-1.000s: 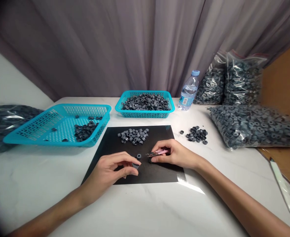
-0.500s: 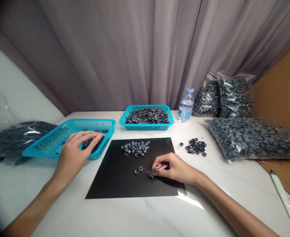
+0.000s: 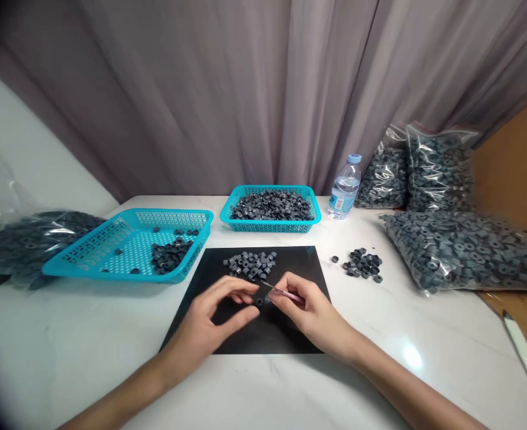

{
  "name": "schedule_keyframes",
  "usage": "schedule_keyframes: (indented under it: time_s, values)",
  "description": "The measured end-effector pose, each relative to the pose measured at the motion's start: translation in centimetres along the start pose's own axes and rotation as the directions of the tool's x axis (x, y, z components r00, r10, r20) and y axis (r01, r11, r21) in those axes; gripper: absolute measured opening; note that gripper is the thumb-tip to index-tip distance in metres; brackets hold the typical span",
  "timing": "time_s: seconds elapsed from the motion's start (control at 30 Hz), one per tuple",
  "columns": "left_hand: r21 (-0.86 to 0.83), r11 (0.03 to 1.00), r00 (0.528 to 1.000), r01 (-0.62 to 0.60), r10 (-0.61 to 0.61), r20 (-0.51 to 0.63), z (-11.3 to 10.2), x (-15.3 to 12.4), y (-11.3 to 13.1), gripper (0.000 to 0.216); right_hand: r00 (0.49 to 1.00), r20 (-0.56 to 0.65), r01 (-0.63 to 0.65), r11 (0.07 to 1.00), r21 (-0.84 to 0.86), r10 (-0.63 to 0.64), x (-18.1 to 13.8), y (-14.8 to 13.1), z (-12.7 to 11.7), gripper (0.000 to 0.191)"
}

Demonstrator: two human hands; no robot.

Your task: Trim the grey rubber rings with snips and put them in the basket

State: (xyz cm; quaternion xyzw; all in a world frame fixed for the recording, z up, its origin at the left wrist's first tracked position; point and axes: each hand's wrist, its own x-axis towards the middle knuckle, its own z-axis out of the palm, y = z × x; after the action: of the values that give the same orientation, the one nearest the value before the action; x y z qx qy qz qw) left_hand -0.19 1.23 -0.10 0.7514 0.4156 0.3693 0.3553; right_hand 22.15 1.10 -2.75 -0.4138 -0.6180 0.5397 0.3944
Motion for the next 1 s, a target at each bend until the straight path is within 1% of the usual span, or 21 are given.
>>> schedule_keyframes:
  time_s: [0.03,0.07,0.13,0.17,0.23,0.37,0.6,0.7,0.8,0.9,1.0]
  values:
    - [-0.130,0.989,0.996,0.073,-0.065,0.066,0.6,-0.2,-0.1,0.026,1.000,-0.020,0.000,1.000,0.001,0.000,-0.2,-0.1,0.5,0.038]
    - [-0.247,0.957,0.985,0.152,-0.126,0.120,1.0,-0.4,-0.2,0.031,0.999,-0.032,0.005,1.000,0.005,-0.004,-0.4,-0.1,0.9,0.037]
    - [-0.426,0.862,0.957,0.276,-0.207,0.201,1.5,-0.5,-0.5,0.035,0.999,-0.046,0.013,1.000,0.003,-0.013,-0.7,-0.1,1.5,0.036]
    - [-0.482,0.817,0.946,0.316,-0.234,0.224,1.6,-0.4,-0.6,0.035,0.999,-0.048,0.013,1.000,0.000,-0.013,-0.8,0.0,1.6,0.035]
    - [-0.543,0.761,0.934,0.355,-0.261,0.245,1.5,-0.2,-0.7,0.032,0.999,-0.046,0.001,1.000,-0.005,-0.001,-0.8,0.2,1.7,0.036]
    - [-0.581,0.728,0.931,0.364,-0.278,0.236,1.2,0.1,-0.6,0.024,0.999,-0.032,-0.007,1.000,0.003,0.007,-0.9,0.2,1.7,0.037]
    - [-0.622,0.679,0.921,0.390,-0.274,0.278,0.6,0.4,-0.1,0.021,0.996,-0.051,0.078,0.997,-0.010,-0.079,-1.3,0.1,1.4,0.036]
    - [-0.637,0.651,0.911,0.412,-0.280,0.302,0.5,0.4,0.2,0.023,0.989,-0.084,0.115,0.989,-0.094,-0.123,-1.0,0.2,1.1,0.035]
    - [-0.643,0.632,0.902,0.432,-0.291,0.320,0.5,0.4,0.4,0.025,0.979,-0.137,0.122,0.972,-0.203,-0.151,-0.4,0.3,0.7,0.037]
    - [-0.649,0.615,0.893,0.448,-0.281,0.351,0.5,0.3,0.5,0.027,0.968,-0.196,0.108,0.965,-0.238,-0.157,0.1,0.5,0.3,0.039]
    - [-0.649,0.595,0.879,0.474,-0.276,0.388,0.4,0.2,0.5,0.028,0.967,-0.203,0.097,0.962,-0.255,-0.151,0.3,0.7,0.1,0.040]
